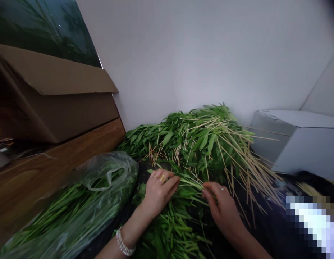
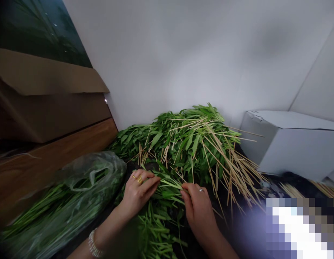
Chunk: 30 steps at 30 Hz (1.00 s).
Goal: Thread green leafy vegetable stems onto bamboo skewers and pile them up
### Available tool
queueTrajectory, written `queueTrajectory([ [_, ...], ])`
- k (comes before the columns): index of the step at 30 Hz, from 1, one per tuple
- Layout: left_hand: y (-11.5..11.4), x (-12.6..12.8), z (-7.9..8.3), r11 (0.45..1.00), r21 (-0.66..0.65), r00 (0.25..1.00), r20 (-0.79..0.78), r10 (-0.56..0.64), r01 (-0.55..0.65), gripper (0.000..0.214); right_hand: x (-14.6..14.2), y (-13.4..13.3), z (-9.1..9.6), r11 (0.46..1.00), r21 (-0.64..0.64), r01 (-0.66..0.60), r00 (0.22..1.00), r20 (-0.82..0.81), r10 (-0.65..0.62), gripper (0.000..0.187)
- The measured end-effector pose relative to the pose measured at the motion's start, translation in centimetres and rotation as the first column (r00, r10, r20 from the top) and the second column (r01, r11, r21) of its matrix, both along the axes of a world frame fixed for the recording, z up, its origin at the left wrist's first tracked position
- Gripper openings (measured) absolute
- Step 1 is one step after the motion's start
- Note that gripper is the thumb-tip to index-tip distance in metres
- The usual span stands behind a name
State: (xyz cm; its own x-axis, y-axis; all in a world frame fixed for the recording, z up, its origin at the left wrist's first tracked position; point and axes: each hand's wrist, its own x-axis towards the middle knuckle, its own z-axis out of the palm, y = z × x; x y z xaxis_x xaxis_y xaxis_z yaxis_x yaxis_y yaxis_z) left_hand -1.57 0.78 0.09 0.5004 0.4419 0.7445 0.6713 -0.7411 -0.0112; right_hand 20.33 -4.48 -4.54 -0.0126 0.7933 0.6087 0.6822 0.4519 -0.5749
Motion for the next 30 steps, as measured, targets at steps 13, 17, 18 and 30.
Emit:
queueTrajectory([
  [13, 0.4, 0.2, 0.8, 0.920, -0.375, 0.813, 0.567, 0.134, 0.110, 0.011, -0.4, -0.2, 0.7, 0.998, -0.011, -0.058, 0.996, -0.061, 0.057, 0.017],
  [17, 1.8, -1.5, 0.9, 0.916, -0.393, 0.645, 0.720, 0.256, 0.075, 0.009, 0.3, 0.2, 0.3, 1.000, -0.004, 0.003, 0.995, -0.099, -0.003, 0.017],
  [18, 1.9, -1.8, 0.9, 0.923, -0.380, 0.640, 0.725, 0.254, 0.065, 0.009, 0.5, 0.3, 0.3, 1.000, 0.002, 0.008, 0.995, -0.102, -0.008, 0.017],
  [30, -0.1, -0.6, 1.2, 0.900, -0.416, 0.990, 0.101, -0.097, 0.130, 0.016, 0.3, 0.4, 0.2, 0.990, 0.141, -0.020, 1.000, -0.001, 0.020, 0.016],
])
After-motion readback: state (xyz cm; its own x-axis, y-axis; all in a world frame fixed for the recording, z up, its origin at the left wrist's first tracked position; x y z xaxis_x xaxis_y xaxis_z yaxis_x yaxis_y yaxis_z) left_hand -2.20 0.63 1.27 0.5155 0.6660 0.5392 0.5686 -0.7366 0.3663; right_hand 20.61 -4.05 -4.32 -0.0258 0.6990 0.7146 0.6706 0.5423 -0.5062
